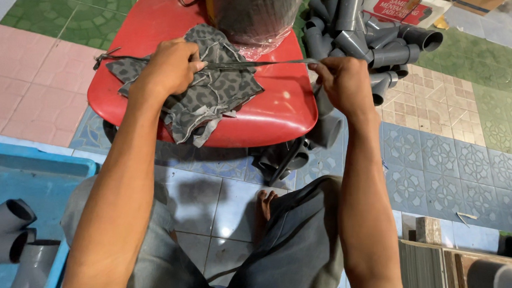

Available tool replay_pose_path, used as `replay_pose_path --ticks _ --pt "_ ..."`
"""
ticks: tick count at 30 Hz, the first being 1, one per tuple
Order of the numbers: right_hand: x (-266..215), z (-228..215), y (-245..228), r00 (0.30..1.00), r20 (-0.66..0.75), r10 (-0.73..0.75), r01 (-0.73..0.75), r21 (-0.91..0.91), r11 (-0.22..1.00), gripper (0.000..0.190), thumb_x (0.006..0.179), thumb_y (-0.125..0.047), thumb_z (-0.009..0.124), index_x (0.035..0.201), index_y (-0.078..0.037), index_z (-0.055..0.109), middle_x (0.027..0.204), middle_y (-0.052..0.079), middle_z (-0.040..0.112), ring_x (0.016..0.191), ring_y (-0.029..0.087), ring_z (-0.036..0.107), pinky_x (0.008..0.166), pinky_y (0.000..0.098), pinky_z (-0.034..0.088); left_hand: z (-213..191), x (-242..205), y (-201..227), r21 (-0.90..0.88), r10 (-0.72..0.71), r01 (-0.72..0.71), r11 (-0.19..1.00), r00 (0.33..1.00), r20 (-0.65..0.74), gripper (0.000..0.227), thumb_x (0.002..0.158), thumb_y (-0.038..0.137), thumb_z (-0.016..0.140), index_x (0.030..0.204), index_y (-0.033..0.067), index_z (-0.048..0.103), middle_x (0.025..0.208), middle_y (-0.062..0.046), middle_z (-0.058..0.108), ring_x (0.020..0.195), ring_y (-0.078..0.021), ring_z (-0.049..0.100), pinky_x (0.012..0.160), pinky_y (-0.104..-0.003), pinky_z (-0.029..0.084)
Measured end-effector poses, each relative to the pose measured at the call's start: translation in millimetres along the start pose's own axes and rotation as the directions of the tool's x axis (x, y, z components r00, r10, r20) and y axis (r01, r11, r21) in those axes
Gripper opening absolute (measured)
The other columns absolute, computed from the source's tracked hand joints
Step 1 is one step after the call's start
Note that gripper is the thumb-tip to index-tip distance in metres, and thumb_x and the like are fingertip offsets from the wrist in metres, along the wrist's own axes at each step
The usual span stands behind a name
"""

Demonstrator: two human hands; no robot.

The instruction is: The person picks up gray PVC pipe fittings from a blue bin and wipes them with a cloth on a red chair. They then use a metal file to smooth the edges of the fittings before placing them aside.

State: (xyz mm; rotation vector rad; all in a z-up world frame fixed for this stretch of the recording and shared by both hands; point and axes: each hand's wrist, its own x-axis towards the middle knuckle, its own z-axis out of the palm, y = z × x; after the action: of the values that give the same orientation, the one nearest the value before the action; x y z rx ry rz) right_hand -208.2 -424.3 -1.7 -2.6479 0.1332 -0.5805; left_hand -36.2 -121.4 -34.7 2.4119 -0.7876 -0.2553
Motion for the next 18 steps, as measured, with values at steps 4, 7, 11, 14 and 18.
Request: replay_pose_path --ticks 4,7,11,14,18 --pt "-6.9 23.2 10.0 0.990 0.122 -0.067 0.072 -0.033 0.997 0.042 0.100 -0.010 0.064 0.063 -0.006 0.044 0.055 0.008 0.035 0.061 0.017 0.024 0.054 0.0372 0.028 6.5 6.5 -12.5 0.020 0.060 -0.059 0.998 0.997 -0.042 0.031 0.105 0.018 0.062 0.077 0.0087 0.052 0.097 -0.011 0.053 0.087 -0.0318 0.051 0.072 -0.049 0.041" --pt "-10.6 26.7 7.2 0.998 0.053 -0.031 0.028 0.052 0.998 0.043 0.101 -0.012 0.062 0.065 -0.009 0.038 0.062 -0.002 0.031 0.065 0.008 0.027 0.055 0.0332 0.027 12.8 5.8 -18.1 0.041 0.125 -0.123 0.992 0.990 -0.065 0.031 0.104 0.020 0.064 0.078 0.0066 0.053 0.091 -0.013 0.052 0.084 -0.0342 0.052 0.071 -0.050 0.041" --pt "-2.1 23.8 -10.0 0.996 0.025 -0.087 0.084 0.110 0.990 0.014 0.093 -0.017 0.070 0.096 -0.006 0.078 0.094 0.007 0.076 0.081 0.017 0.067 0.072 0.0317 0.048 1.9 4.3 -14.1 0.099 0.190 -0.179 0.979 0.975 -0.115 0.023 0.102 0.023 0.066 0.087 0.0055 0.062 0.099 -0.016 0.061 0.091 -0.0410 0.058 0.077 -0.054 0.042" --pt "-5.2 25.3 -27.0 0.986 -0.046 -0.162 0.169 0.236 0.957 0.009 0.097 -0.006 0.066 0.093 -0.002 0.073 0.088 0.009 0.070 0.077 0.017 0.064 0.071 0.0305 0.047 4.3 0.7 -15.5 0.064 0.190 -0.185 0.981 0.977 -0.091 0.022 0.102 0.023 0.064 0.086 0.0078 0.061 0.099 -0.014 0.060 0.094 -0.0386 0.056 0.079 -0.053 0.041" --pt "4.8 35.2 -49.8 0.933 -0.284 -0.222 0.324 0.394 0.860 0.008 0.099 0.007 0.063 0.097 0.005 0.071 0.075 0.011 0.062 0.067 0.016 0.057 0.065 0.0293 0.045 -2.6 -3.0 -7.0 0.087 0.166 -0.159 0.983 0.983 -0.076 0.028 0.103 0.023 0.064 0.083 0.0039 0.058 0.097 -0.016 0.059 0.090 -0.0400 0.056 0.074 -0.052 0.041"
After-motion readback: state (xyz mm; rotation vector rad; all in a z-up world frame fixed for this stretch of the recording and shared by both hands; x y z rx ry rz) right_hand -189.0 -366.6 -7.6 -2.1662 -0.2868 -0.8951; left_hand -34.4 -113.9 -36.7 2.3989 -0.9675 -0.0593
